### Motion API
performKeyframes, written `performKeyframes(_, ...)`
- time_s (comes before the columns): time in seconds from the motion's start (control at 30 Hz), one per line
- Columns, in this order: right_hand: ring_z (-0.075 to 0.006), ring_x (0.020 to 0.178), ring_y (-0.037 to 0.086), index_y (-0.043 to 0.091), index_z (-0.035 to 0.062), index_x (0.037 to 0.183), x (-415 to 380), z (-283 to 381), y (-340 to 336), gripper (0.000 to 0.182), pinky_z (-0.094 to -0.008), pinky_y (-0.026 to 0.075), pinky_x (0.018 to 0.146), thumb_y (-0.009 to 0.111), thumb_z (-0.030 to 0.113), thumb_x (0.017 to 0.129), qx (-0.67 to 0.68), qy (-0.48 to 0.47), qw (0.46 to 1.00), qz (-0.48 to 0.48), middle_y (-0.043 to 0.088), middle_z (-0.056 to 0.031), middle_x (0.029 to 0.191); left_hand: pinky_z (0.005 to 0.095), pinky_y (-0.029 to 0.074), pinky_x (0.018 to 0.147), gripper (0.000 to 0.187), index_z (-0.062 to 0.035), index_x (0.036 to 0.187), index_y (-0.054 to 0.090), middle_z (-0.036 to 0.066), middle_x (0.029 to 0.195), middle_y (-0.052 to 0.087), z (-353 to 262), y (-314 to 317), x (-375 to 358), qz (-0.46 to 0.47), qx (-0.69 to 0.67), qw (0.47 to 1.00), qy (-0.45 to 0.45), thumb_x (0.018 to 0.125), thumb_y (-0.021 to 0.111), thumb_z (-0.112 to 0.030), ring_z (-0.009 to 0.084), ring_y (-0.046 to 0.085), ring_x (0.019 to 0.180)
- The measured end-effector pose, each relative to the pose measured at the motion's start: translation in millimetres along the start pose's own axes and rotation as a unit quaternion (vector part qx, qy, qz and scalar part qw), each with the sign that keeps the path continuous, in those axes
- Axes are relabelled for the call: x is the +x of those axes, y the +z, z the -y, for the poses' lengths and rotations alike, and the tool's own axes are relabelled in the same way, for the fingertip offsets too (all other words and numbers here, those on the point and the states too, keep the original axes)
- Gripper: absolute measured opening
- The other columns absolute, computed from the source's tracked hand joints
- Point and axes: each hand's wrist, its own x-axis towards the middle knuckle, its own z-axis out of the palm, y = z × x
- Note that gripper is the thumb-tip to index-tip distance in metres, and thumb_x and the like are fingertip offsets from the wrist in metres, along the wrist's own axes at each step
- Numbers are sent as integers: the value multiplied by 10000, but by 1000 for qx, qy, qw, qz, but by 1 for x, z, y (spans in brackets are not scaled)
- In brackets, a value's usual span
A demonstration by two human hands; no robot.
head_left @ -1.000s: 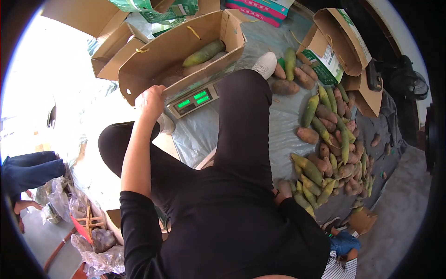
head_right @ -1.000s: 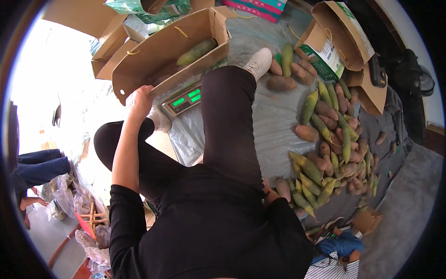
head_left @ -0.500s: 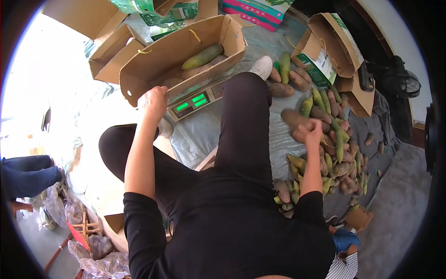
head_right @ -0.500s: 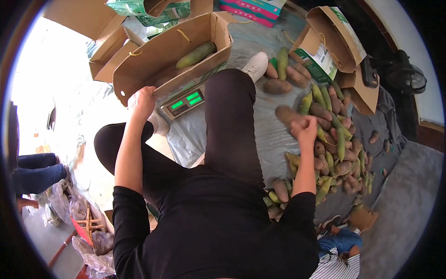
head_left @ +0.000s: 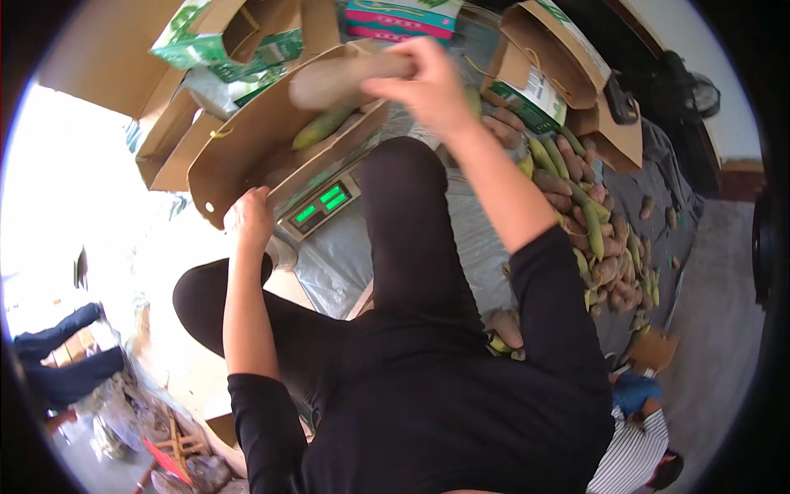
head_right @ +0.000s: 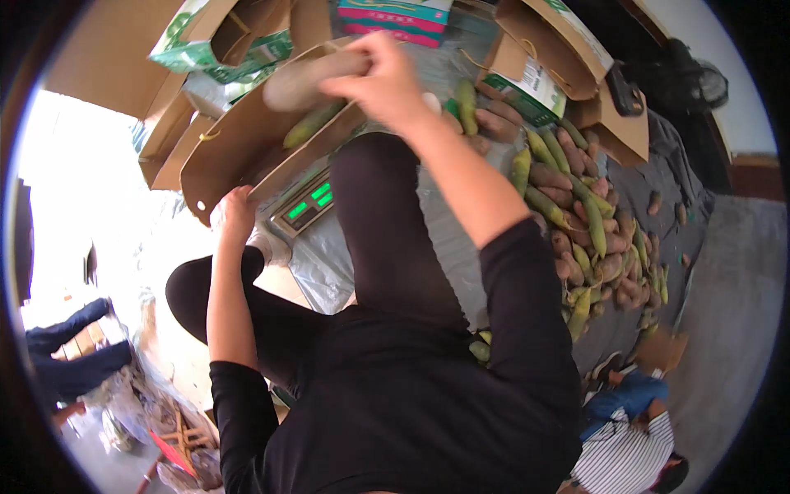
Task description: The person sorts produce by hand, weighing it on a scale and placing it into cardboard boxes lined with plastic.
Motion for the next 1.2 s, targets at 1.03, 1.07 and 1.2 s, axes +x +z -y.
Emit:
performKeyframes(1.03,-313,990,591,576,85,1082,-334,-308,-275,437,-369,470,845,697,203,679,-325,572,721,-218,624,-153,1033,383,444,671,129,-22,861,605,136,814,589,4,2,5,-14,-27,998,56,738,603,-61,326,583,772)
performKeyframes(1.07,-310,1037,561,549,95,1124,-339,-318,-281,484,-375,464,861,695,221,680,-319,595,703,-223,600,-130,1088,381,442,666,127,-19,858,603,137,809,588,3,2,5,-5,-29,998,49,736,600,-52,326,582,763)
performKeyframes(1.2,-293,1149,465,488,117,1181,-291,-242,-258,558,-415,436,894,689,298,693,-509,607,609,-48,518,-65,1204,364,441,643,126,-9,845,590,138,791,580,-3,0,5,-2,-45,999,29,722,603,-31,320,581,736)
